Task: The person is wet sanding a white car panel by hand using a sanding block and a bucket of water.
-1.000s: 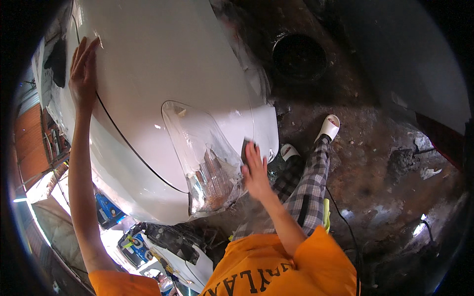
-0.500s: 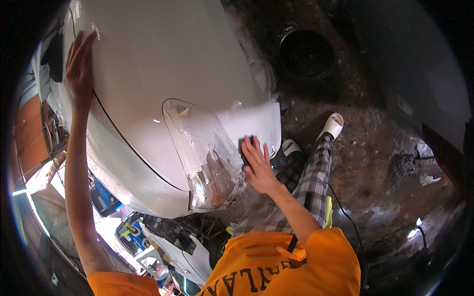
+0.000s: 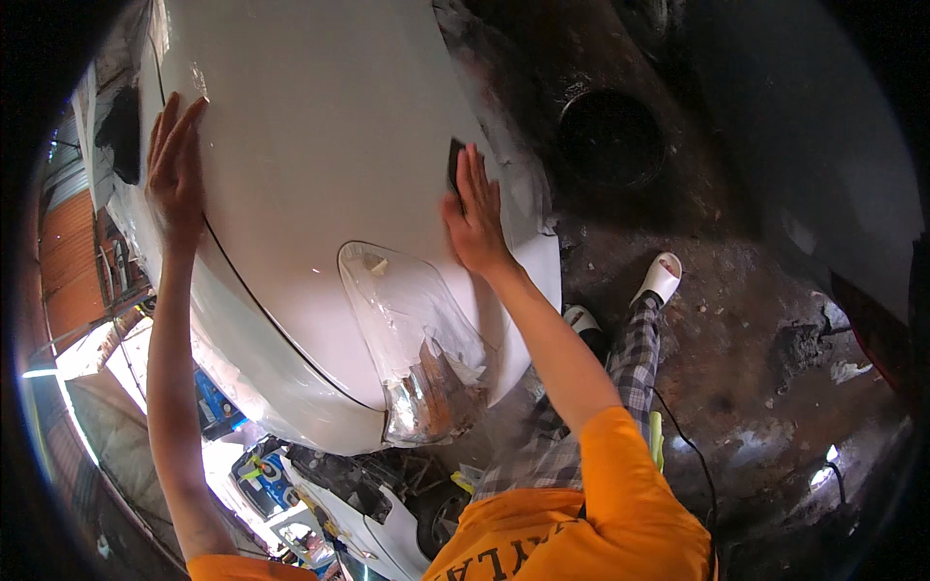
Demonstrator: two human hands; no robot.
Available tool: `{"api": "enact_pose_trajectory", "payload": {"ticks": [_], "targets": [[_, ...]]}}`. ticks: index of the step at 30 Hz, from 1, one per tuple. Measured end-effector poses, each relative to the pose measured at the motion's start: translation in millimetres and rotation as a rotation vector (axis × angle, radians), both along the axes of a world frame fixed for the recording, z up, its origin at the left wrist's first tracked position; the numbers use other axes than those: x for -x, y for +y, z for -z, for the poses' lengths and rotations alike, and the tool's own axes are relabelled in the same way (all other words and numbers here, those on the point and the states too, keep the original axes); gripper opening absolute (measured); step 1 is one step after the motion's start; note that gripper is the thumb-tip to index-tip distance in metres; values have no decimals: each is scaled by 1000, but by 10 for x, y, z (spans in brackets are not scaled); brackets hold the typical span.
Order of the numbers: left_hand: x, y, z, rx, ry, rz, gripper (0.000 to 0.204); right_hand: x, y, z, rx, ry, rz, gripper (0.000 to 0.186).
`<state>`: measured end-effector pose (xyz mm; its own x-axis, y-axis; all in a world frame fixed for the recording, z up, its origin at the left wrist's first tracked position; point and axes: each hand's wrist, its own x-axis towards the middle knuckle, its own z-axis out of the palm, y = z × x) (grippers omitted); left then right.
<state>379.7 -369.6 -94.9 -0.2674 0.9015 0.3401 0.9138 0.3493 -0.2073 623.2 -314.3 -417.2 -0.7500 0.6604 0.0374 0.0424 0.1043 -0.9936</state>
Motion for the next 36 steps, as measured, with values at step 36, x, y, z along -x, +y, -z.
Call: {"api": "enact_pose_trajectory", "payload": {"ticks": [36], "targets": [[-232, -233, -438, 361, -110, -35, 45, 426, -110, -1561, -239, 224, -299, 73]]}}
